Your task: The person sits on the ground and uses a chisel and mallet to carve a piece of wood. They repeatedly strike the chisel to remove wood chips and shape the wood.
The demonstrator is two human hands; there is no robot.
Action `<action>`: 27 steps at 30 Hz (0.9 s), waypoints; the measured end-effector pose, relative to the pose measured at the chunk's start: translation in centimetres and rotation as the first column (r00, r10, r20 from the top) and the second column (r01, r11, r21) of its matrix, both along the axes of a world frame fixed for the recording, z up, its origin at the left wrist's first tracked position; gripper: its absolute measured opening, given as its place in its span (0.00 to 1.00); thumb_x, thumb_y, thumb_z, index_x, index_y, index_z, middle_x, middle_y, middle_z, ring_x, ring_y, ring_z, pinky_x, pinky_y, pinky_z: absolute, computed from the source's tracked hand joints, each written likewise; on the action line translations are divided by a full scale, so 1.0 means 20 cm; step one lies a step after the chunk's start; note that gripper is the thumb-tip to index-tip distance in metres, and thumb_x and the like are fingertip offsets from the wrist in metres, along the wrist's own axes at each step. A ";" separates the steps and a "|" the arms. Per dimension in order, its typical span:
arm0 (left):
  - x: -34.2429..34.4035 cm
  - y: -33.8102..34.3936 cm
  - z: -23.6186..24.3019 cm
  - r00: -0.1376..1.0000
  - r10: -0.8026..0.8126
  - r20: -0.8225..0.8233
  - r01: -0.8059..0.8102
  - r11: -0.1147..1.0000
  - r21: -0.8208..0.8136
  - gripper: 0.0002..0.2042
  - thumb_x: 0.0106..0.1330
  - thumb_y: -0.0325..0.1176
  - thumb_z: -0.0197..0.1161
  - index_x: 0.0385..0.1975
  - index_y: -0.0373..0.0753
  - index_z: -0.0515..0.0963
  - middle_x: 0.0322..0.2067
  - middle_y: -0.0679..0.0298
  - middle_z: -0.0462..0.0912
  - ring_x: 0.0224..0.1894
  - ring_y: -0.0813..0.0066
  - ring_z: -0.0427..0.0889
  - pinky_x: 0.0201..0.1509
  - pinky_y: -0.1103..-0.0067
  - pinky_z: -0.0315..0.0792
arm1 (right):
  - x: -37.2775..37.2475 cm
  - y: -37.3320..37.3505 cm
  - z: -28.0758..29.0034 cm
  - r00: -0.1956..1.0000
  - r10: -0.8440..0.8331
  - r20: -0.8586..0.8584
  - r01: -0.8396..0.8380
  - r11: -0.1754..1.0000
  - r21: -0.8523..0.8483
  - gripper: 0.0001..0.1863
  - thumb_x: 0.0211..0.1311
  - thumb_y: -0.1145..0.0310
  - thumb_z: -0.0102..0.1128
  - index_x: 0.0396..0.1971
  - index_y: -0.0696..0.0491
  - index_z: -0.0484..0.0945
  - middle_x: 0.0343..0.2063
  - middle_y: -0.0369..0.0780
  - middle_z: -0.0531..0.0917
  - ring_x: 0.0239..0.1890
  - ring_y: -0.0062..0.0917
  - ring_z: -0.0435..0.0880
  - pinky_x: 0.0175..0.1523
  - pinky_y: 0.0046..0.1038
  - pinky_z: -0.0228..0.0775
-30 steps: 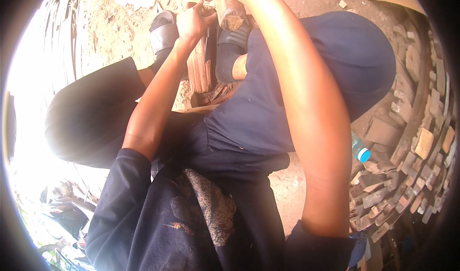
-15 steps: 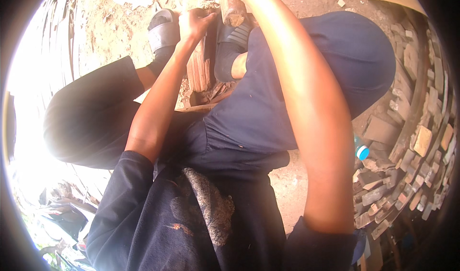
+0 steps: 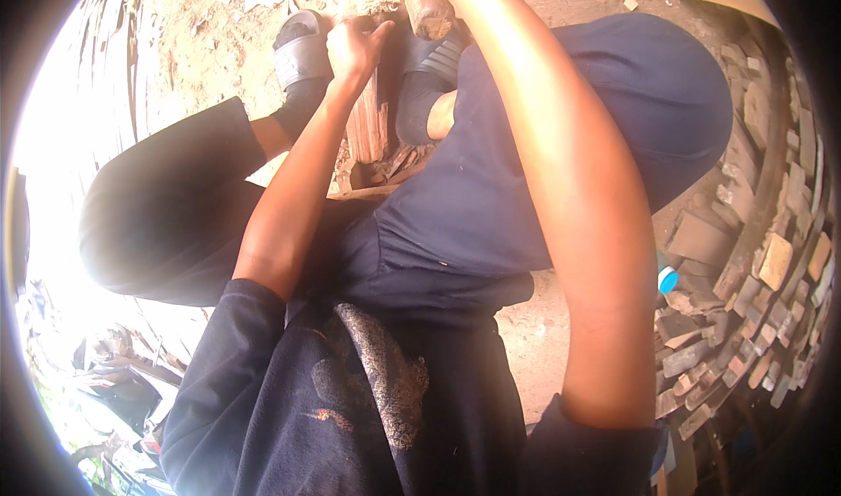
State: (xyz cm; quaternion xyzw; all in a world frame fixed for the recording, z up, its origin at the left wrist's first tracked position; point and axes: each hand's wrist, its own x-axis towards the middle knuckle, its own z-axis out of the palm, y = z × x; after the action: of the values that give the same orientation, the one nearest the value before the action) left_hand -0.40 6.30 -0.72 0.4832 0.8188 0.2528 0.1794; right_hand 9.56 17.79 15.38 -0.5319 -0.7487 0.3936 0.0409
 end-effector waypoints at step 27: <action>0.04 -0.07 0.07 0.999 0.048 0.012 -0.047 0.998 -0.041 0.22 0.52 0.54 0.70 0.20 0.36 0.82 0.18 0.52 0.81 0.22 0.58 0.83 0.31 0.68 0.76 | 0.04 0.08 -0.16 0.994 0.079 0.076 -0.051 0.950 -0.309 0.14 0.53 0.69 0.53 0.32 0.61 0.83 0.27 0.49 0.84 0.29 0.35 0.84 0.35 0.37 0.75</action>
State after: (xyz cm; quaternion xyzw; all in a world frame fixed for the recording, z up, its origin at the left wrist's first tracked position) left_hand 0.47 4.98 0.68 0.4581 0.8339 0.2433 0.1886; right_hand 10.39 19.33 12.18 -0.5236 -0.6968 0.4823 -0.0879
